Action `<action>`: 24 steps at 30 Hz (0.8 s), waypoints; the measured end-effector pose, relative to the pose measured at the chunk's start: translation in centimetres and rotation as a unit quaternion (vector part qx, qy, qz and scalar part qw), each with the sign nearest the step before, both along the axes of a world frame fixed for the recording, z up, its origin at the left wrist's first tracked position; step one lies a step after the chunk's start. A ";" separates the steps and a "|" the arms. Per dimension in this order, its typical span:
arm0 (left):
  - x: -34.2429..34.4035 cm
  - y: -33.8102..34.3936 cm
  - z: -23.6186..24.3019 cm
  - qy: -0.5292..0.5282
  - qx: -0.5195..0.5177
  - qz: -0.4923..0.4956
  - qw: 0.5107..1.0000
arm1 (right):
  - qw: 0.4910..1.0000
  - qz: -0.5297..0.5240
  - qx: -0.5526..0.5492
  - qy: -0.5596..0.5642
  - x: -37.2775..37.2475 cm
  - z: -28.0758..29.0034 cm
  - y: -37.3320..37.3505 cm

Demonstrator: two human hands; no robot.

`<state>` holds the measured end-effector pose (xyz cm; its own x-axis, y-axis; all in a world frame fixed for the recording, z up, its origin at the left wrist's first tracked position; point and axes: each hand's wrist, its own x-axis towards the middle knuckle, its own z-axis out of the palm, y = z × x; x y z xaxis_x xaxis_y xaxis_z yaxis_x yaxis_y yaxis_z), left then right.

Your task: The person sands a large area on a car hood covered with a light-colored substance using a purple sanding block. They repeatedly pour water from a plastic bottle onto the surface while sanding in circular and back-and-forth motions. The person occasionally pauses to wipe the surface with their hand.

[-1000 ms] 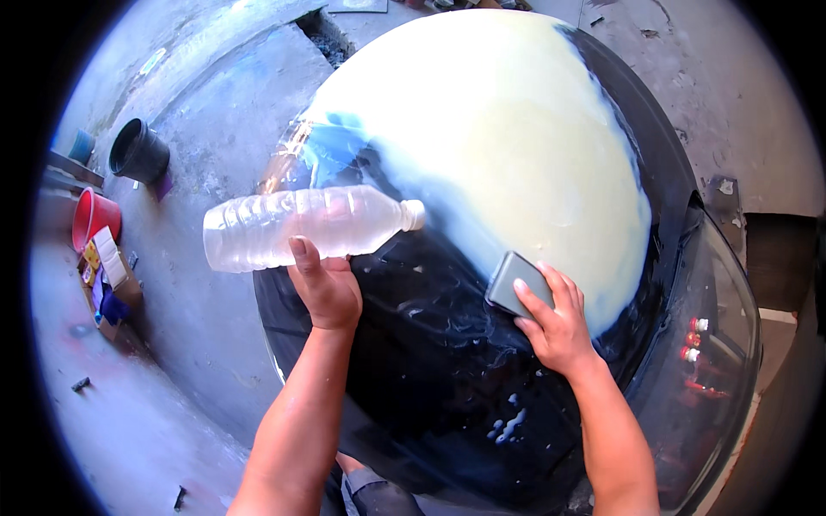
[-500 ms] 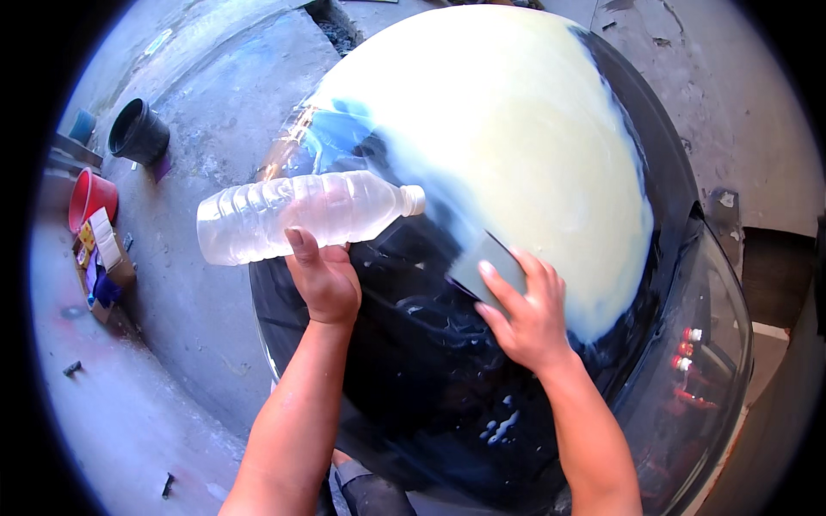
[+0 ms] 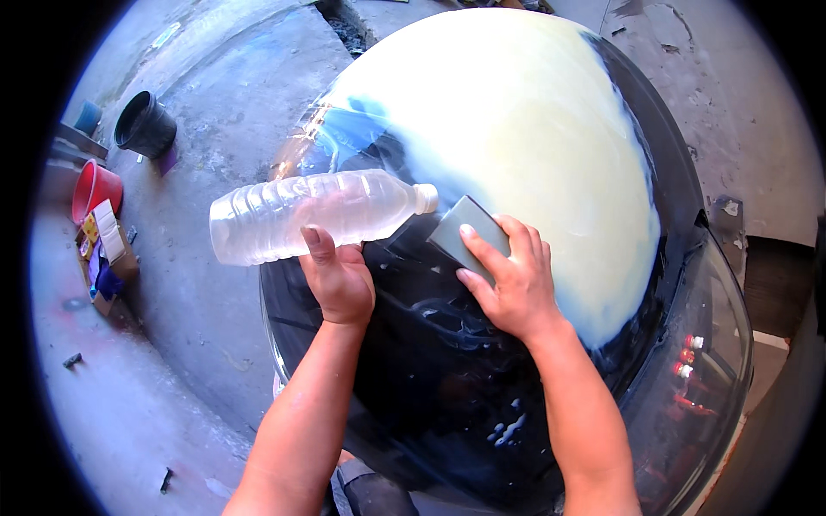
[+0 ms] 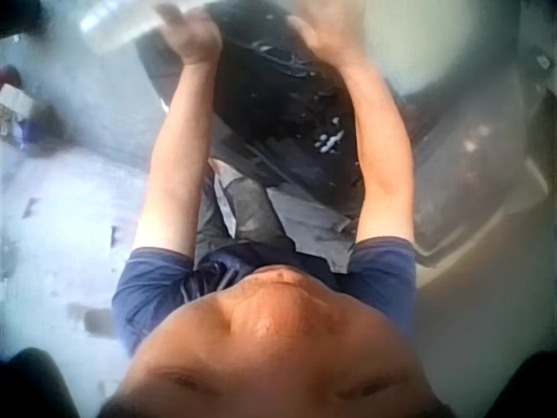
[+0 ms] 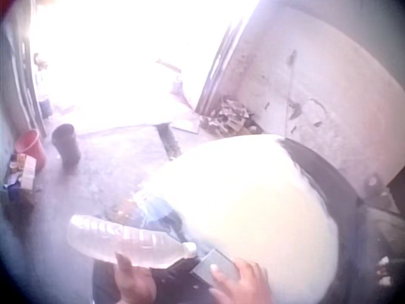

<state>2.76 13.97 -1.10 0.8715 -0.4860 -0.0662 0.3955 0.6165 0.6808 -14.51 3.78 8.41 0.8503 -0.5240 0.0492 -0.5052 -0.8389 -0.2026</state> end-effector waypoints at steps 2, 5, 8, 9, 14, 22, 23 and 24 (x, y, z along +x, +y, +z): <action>0.0 0.4 -0.4 0.003 0.010 0.019 1.000 | 1.000 0.018 0.009 0.007 -1.3 0.3 0.2; -0.3 0.2 -0.2 0.006 0.010 0.037 0.999 | 0.999 0.001 0.026 0.032 -5.6 1.2 1.3; -0.2 0.3 -0.2 -0.001 0.009 0.035 0.999 | 1.000 -0.002 0.005 0.008 -1.7 0.3 0.5; -0.2 0.4 -0.3 -0.005 0.009 0.036 0.999 | 1.000 -0.003 -0.002 -0.004 0.8 -0.5 -0.2; 0.2 -0.1 0.9 0.005 0.004 0.025 1.000 | 0.998 -0.039 -0.044 -0.003 8.3 -2.5 -3.8; 1.4 3.6 -1.1 -0.040 0.058 0.014 0.997 | 1.000 0.002 0.000 0.022 0.2 0.2 -0.2; 1.2 3.6 -1.3 -0.044 0.059 0.028 0.997 | 1.000 0.003 -0.001 0.018 1.6 -0.3 -0.4; 1.1 3.1 -1.5 -0.052 0.053 0.042 0.996 | 1.000 0.001 -0.009 0.010 4.5 -0.9 -1.4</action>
<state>3.84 17.06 -2.57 0.9136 -0.4061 -0.0206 0.2694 0.5666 0.7788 -9.97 2.36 7.50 0.8527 -0.5207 0.0415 -0.5065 -0.8436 -0.1781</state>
